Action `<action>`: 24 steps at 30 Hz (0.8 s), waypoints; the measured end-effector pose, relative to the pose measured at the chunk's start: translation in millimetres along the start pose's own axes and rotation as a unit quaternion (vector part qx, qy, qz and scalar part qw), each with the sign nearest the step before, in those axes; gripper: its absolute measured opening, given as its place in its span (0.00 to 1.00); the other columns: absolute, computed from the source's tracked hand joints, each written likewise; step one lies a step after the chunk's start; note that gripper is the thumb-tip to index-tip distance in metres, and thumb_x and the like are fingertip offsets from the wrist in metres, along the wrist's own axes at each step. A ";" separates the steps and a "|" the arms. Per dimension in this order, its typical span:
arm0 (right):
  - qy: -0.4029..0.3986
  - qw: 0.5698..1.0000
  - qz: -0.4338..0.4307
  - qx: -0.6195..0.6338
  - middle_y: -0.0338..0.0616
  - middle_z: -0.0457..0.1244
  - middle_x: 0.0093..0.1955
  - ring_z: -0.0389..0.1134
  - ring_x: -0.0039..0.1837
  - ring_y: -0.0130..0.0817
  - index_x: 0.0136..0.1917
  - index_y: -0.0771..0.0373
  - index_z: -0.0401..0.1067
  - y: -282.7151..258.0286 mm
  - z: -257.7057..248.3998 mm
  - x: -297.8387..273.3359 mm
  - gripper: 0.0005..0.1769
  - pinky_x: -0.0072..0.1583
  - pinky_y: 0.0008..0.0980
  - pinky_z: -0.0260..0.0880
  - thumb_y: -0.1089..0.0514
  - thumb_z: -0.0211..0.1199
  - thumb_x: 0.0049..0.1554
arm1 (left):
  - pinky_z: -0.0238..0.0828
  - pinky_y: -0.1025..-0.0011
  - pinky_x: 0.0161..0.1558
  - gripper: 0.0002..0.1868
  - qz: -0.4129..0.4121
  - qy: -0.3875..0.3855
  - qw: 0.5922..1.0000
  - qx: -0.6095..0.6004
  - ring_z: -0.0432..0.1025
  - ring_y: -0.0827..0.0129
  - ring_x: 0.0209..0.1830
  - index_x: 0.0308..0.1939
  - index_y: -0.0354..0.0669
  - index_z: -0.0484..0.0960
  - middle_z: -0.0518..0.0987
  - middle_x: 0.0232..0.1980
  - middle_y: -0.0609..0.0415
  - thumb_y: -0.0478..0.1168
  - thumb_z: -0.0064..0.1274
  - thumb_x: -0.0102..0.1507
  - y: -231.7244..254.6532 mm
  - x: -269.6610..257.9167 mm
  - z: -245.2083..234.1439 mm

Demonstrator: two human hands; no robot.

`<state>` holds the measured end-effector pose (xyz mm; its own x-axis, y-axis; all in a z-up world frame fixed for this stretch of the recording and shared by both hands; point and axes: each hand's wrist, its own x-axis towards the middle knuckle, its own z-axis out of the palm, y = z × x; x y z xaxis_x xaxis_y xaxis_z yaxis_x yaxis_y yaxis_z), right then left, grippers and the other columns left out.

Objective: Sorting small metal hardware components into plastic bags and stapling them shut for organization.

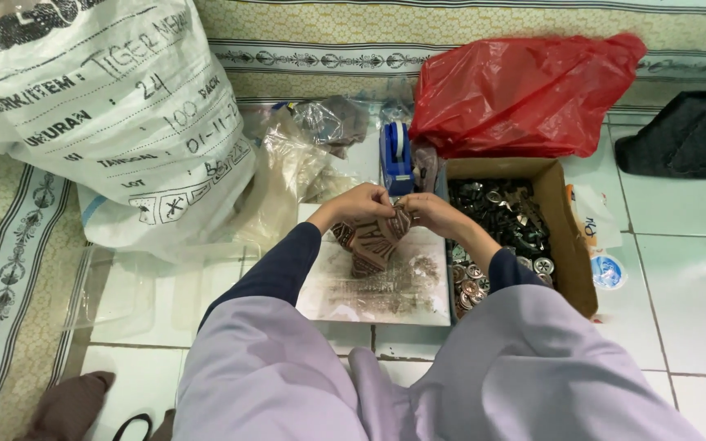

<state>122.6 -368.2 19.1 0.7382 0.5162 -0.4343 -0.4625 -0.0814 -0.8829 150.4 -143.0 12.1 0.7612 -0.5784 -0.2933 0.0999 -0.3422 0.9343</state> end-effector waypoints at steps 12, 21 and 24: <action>0.076 0.995 -0.063 -0.020 0.48 0.69 0.47 0.71 0.50 0.39 0.56 0.68 0.78 -20.1 6.6 -22.4 0.14 0.55 0.40 0.74 0.61 0.68 0.57 | 0.73 0.68 0.50 0.24 -0.047 0.053 0.997 -0.021 0.77 0.65 0.47 0.49 0.45 0.85 0.85 0.41 0.53 0.54 0.67 0.56 19.1 -11.5 2.8; 0.104 0.908 -0.161 -0.372 0.41 0.61 0.27 0.68 0.36 0.38 0.40 0.61 0.78 -22.5 0.9 -17.7 0.07 0.42 0.36 0.72 0.59 0.75 0.53 | 0.73 0.65 0.47 0.20 -0.032 0.026 0.997 0.066 0.77 0.62 0.42 0.37 0.45 0.88 0.83 0.36 0.52 0.57 0.69 0.55 -14.1 8.2 8.8; 0.073 0.806 -0.105 -0.577 0.43 0.69 0.33 0.72 0.42 0.48 0.42 0.55 0.76 -32.3 18.0 -32.4 0.12 0.46 0.47 0.72 0.47 0.70 0.54 | 0.74 0.59 0.50 0.18 -0.026 -0.016 0.979 0.201 0.78 0.52 0.46 0.36 0.45 0.87 0.83 0.38 0.47 0.55 0.64 0.54 -18.8 12.8 17.8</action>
<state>104.8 -367.0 64.9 0.8298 0.5230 -0.1947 0.3840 -0.7883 -0.4808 146.8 -157.2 -12.8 0.7409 -0.5733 -0.3498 -0.1275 -0.6315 0.7648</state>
